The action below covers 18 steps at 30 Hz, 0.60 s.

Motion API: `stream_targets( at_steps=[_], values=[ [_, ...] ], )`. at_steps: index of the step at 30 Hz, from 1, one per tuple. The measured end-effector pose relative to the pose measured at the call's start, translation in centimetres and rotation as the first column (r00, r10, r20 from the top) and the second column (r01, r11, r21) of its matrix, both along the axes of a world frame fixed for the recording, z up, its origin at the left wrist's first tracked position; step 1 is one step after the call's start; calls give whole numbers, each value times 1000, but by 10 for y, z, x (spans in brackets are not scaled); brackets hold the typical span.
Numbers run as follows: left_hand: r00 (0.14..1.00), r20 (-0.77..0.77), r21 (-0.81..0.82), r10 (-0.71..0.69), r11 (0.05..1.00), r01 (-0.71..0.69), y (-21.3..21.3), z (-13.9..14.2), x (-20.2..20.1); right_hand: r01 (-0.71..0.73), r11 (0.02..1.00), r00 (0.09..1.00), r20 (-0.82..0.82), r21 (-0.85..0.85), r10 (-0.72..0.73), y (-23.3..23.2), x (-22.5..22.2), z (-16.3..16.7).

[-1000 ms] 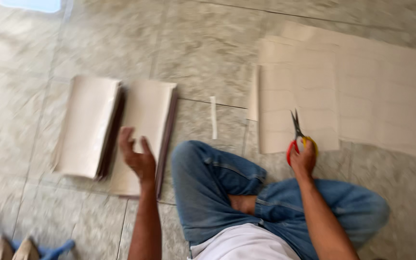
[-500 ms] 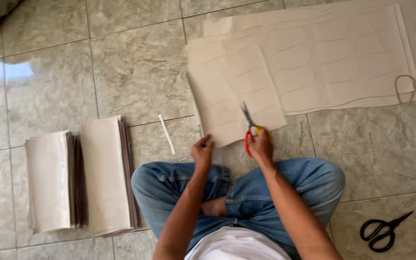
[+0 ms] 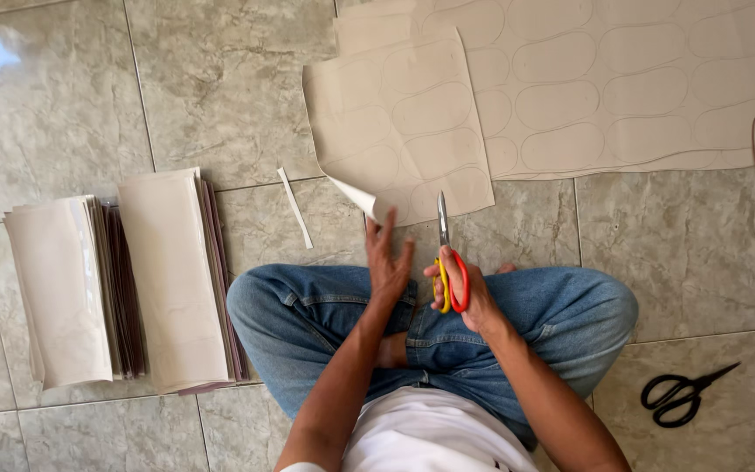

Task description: The person sits cross-legged on the tiled floor and cuts outlined insole or shoe-pattern shapes from large paper sheets using scissors. They cut along the drawn outlines, set finished cut pieces onto a growing stack beside them, and pick up new sheets to continue cutting.

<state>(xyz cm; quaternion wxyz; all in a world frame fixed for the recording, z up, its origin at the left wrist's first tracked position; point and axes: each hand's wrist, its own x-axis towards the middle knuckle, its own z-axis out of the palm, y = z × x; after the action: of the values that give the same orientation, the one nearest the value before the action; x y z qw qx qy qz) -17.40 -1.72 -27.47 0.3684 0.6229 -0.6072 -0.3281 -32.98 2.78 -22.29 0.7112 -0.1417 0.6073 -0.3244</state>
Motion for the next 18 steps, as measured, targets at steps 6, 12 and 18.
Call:
stream_targets(
  at_steps=[6, 12, 18],
  values=[
    [903, -281, 363, 326, 907, -215, -29, -15, -2, -258, 953, 966, 75, 157, 249, 12, 0, 4],
    [736, -475, 472, 482, 846, -249, -51, -19, 9, -325, 939, 945, 7, 116, 326, 3, 16, -2],
    [716, -527, 518, 457, 841, -156, -51, -14, 2, -291, 952, 950, -86, 97, 300, -4, 25, -6]
  ],
)
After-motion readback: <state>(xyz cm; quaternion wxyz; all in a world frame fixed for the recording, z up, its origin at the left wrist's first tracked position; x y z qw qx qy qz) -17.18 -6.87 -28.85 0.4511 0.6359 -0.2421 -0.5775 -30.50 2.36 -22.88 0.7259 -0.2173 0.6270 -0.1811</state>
